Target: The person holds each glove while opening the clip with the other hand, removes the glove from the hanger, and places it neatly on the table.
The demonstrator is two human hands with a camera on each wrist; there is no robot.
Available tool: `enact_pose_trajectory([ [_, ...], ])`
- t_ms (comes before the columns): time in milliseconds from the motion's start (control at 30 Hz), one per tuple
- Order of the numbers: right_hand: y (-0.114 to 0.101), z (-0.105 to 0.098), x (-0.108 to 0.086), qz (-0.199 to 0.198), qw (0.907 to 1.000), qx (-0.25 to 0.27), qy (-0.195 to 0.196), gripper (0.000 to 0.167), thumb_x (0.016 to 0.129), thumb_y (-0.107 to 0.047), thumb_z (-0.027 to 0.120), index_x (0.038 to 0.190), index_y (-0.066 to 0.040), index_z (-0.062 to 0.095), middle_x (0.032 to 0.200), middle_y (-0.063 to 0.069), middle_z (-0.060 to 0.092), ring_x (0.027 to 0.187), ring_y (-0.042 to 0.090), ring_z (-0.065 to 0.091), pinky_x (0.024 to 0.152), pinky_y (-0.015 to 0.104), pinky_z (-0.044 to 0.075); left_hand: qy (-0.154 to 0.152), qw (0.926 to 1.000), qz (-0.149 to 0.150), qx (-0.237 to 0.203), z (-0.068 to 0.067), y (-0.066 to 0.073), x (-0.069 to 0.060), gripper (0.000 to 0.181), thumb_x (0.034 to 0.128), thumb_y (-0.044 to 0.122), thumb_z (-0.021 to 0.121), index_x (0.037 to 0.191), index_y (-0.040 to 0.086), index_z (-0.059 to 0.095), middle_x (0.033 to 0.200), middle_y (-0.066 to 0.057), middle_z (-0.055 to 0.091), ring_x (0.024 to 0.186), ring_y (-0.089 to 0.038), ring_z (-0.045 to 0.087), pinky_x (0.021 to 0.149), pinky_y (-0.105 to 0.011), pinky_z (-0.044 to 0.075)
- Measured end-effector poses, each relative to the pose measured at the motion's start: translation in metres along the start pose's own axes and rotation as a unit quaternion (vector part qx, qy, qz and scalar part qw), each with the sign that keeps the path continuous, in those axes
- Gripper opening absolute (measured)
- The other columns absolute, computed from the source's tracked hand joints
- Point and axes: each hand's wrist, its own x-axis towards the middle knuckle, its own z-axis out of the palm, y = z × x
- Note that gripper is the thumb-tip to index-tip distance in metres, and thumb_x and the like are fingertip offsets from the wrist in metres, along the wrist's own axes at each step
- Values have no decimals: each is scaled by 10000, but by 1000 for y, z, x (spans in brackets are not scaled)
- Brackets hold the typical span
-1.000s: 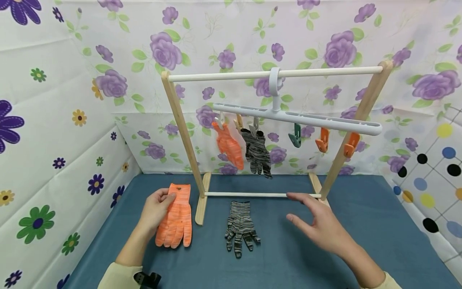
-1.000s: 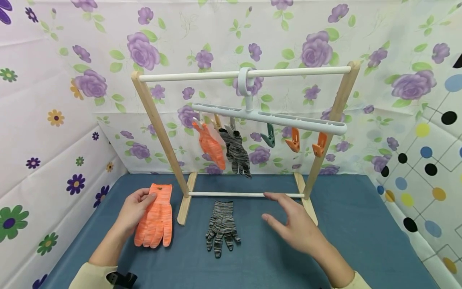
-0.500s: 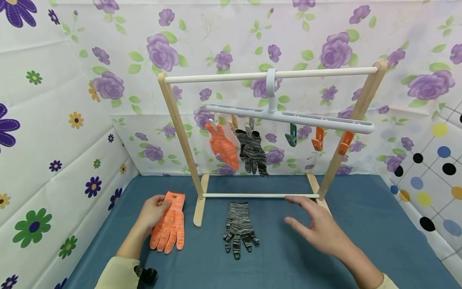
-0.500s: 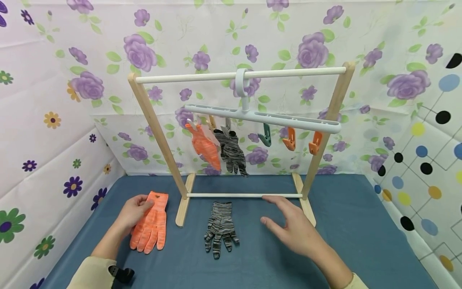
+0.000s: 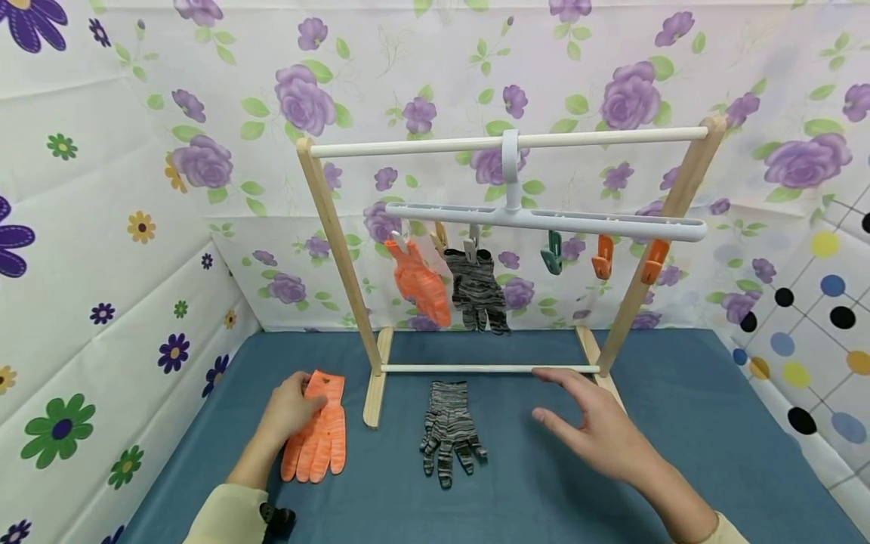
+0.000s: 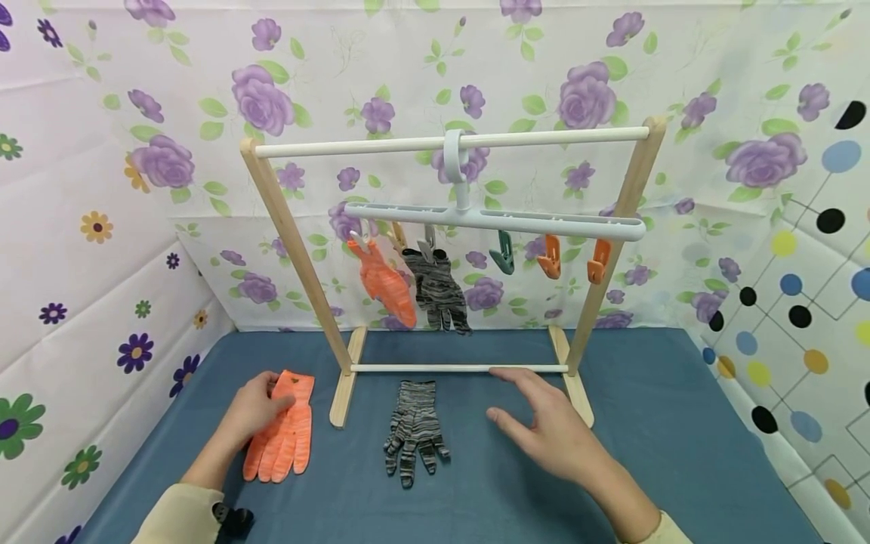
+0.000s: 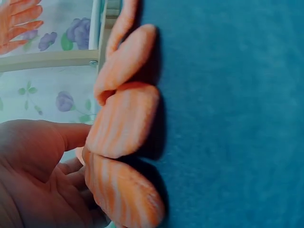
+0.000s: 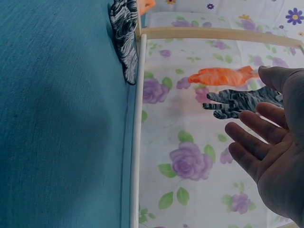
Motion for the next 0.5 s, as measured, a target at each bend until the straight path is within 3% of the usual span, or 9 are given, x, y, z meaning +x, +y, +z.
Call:
enact_pose_trajectory([
  [100,-1,0,1,37,10000,16,-15,573,970,-244,825,1494,-204,597,1459,-24,625,1328,208,611,1004,497,552,39,9998,-25,202,2,1,-1,512,1011,130,710,1401,-141,517,1220,-310,667,992,-407,690,800,-538,580],
  [333,-2,-1,2,113,9999,31,-23,559,984,-267,810,1496,-218,590,1452,-27,626,1327,209,611,1005,496,554,104,9980,-181,593,1,6,-4,555,1016,178,730,1419,-116,486,1257,-328,636,993,-431,680,765,-539,575],
  [500,-3,-2,3,82,9999,79,9,557,992,-301,799,1501,-231,584,1458,-46,619,1337,192,602,1015,486,550,482,9950,-140,866,1,10,-5,644,984,203,770,1457,-115,470,1345,-371,548,1152,-551,565,890,-647,501],
])
